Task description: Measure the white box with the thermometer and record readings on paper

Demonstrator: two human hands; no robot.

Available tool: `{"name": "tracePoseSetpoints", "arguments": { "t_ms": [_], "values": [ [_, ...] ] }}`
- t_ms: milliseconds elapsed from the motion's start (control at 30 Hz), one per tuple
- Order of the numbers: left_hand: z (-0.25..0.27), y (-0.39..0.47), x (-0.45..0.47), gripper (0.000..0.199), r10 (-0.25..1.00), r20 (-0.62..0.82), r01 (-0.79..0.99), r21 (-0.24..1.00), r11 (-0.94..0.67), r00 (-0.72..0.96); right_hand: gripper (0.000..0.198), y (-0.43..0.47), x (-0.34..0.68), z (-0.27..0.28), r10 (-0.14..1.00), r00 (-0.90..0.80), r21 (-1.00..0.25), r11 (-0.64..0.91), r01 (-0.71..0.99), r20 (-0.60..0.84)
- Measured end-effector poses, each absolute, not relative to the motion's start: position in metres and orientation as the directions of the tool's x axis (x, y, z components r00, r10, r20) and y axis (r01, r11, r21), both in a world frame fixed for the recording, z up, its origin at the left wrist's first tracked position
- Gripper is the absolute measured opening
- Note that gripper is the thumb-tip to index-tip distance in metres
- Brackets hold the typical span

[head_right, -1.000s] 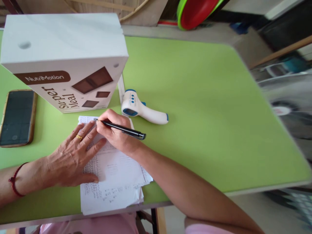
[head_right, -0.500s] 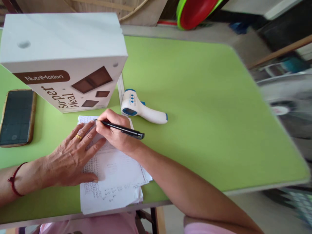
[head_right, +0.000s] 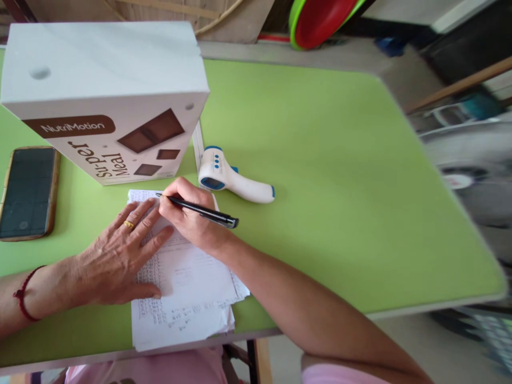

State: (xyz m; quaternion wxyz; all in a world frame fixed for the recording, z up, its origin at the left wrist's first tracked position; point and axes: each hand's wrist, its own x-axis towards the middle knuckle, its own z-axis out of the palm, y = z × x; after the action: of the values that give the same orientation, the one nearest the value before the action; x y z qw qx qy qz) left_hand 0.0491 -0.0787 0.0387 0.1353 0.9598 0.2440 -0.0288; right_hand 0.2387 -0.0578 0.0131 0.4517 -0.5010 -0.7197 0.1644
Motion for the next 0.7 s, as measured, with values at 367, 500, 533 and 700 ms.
{"name": "tracePoseSetpoints", "arguments": {
  "t_ms": [367,500,533,700],
  "values": [
    [0.0395,-0.0787,0.0492,0.1,0.455,-0.12,0.47,0.241,-0.849,0.882,0.019,-0.0578,0.2408,0.0101,0.87,-0.11,-0.681,0.45,0.577,0.481],
    [0.0391,-0.0787,0.0492,0.1,0.454,-0.111,0.467,0.24,-0.851,0.884,0.019,-0.0569,0.2402,0.0108,0.851,-0.116,-0.662,0.477,0.577,0.512],
    [0.0391,-0.0787,0.0492,0.099,0.454,-0.105,0.466,0.237,-0.853,0.885,0.019,-0.0567,0.2401,0.0109,0.847,-0.119,-0.657,0.484,0.578,0.518],
    [0.0398,-0.0792,0.0486,0.098,0.459,-0.083,0.466,0.221,-0.857,0.884,0.019,-0.0569,0.2404,0.0114,0.841,-0.115,-0.645,0.486,0.59,0.528]
  ]
}}
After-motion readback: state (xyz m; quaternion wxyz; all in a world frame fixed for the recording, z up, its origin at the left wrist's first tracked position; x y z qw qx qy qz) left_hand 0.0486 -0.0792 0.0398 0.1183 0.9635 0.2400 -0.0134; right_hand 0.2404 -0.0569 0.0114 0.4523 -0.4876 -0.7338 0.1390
